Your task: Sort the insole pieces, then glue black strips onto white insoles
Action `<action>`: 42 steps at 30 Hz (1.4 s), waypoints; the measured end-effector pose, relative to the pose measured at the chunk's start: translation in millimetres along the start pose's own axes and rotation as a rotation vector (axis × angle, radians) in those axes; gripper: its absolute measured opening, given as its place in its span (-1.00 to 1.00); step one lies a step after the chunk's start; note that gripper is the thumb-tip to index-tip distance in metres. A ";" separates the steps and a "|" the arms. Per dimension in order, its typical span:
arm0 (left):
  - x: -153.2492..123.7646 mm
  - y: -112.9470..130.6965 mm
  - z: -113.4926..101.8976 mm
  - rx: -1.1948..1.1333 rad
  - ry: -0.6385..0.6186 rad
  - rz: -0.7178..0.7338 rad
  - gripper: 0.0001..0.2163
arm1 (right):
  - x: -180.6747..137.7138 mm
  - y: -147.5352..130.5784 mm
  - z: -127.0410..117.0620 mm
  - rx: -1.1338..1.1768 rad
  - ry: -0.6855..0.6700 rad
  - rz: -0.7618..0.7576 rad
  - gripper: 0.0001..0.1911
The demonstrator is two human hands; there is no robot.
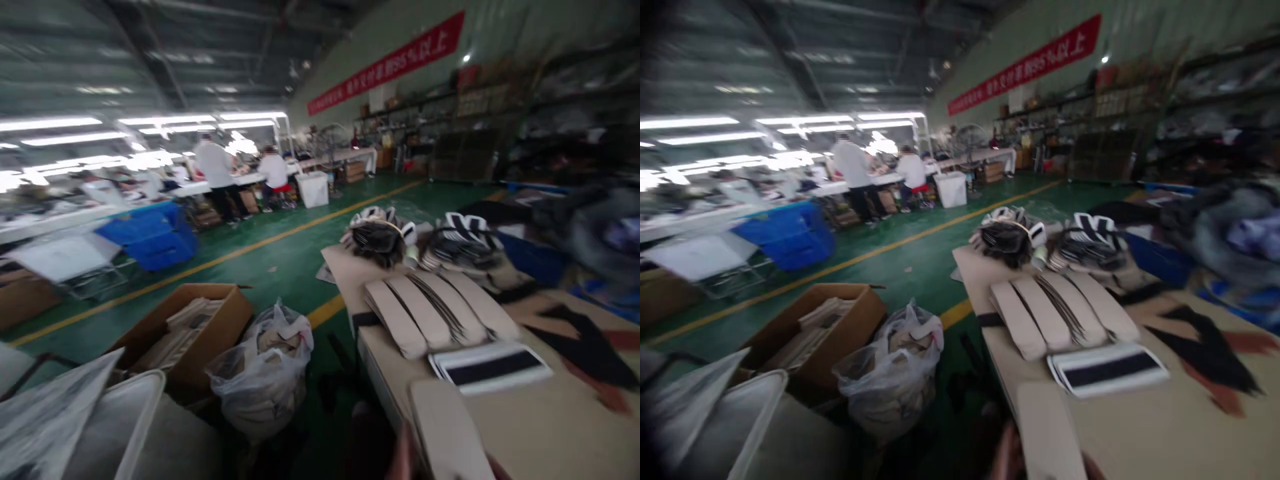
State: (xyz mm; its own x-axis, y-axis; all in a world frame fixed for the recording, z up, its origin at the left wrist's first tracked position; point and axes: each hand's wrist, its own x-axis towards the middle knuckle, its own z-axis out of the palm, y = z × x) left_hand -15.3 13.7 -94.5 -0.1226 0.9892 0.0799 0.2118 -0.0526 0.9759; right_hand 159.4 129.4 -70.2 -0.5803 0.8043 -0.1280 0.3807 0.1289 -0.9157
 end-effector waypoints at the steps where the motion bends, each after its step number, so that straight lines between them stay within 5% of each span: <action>1: -4.1 -4.4 13.0 -0.043 -0.014 -0.063 -0.21 | -7.5 8.5 -9.2 -0.026 0.037 0.068 -0.37; 5: 8.0 -23.6 19.9 -0.008 0.051 -0.277 -0.10 | -10.6 28.3 -36.5 -0.534 0.085 0.096 -0.28; 11: 67.5 -60.3 2.0 0.191 -0.051 -0.152 0.05 | 13.4 60.5 -39.6 -0.985 -0.063 -0.146 -0.40; 17: 107.4 -73.2 26.8 0.212 -0.137 0.046 0.02 | 15.6 70.3 -32.7 -0.966 -0.136 -0.087 -0.36; 23: 121.7 -71.8 53.7 0.209 -0.055 0.115 -0.65 | 12.7 69.6 -53.2 -0.903 -0.144 -0.075 -0.16; 30: 122.9 -71.6 55.5 0.202 -0.044 0.102 -0.66 | -29.3 118.0 -113.6 -0.808 0.039 -0.094 -0.07; 37: 122.1 -70.5 56.7 0.246 0.004 0.053 -0.47 | -40.6 135.2 -77.8 -0.661 0.171 -0.118 -0.26; 42: 122.5 -80.9 57.3 0.279 0.025 0.077 -0.62 | -41.6 142.2 -71.8 -0.736 0.183 -0.239 -0.33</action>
State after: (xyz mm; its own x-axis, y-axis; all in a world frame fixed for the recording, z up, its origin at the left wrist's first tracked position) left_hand 8.1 147.0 -175.2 -0.1189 0.9799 0.1601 0.4794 -0.0846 0.8735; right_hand 289.4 156.0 -167.7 -0.6033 0.7806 0.1634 0.6758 0.6092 -0.4149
